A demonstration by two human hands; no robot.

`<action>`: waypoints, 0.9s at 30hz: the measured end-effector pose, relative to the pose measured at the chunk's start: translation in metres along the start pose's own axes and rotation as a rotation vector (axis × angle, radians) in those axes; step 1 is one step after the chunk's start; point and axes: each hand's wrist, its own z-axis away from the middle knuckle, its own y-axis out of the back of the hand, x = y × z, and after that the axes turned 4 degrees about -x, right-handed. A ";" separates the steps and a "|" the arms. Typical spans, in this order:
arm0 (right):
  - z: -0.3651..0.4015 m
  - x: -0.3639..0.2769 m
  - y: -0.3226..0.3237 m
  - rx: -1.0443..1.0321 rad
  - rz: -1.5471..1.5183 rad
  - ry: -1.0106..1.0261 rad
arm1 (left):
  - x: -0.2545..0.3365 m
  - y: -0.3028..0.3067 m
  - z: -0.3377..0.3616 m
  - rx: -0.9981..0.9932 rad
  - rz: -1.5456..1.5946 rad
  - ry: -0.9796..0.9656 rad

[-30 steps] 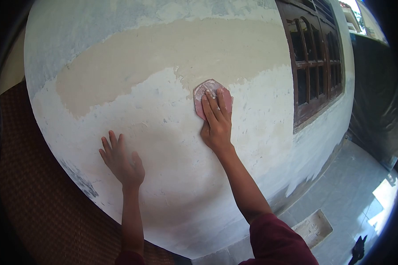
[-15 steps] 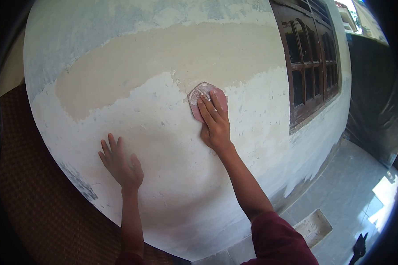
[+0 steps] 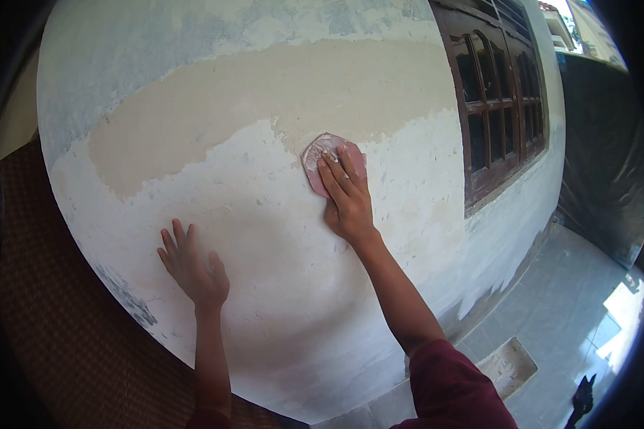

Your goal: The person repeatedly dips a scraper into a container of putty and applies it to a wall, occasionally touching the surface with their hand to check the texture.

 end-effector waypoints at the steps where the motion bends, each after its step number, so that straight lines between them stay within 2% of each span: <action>1: 0.002 0.003 -0.004 -0.017 0.015 -0.005 | -0.001 0.000 0.000 0.003 0.000 0.000; 9: 0.051 -0.007 0.007 0.026 0.011 -0.112 | 0.001 0.001 0.001 0.002 0.008 0.005; 13: 0.017 -0.021 -0.004 0.102 0.029 -0.112 | 0.001 0.001 -0.001 0.004 0.004 0.002; 17: -0.003 -0.028 -0.025 0.073 0.041 -0.155 | -0.001 0.000 -0.001 0.002 0.004 0.003; 24: 0.037 -0.029 -0.010 0.046 0.066 -0.183 | 0.001 0.001 0.002 -0.004 0.017 0.010; 27: 0.023 -0.031 -0.011 0.087 0.066 -0.168 | 0.001 0.001 -0.001 0.002 0.015 0.013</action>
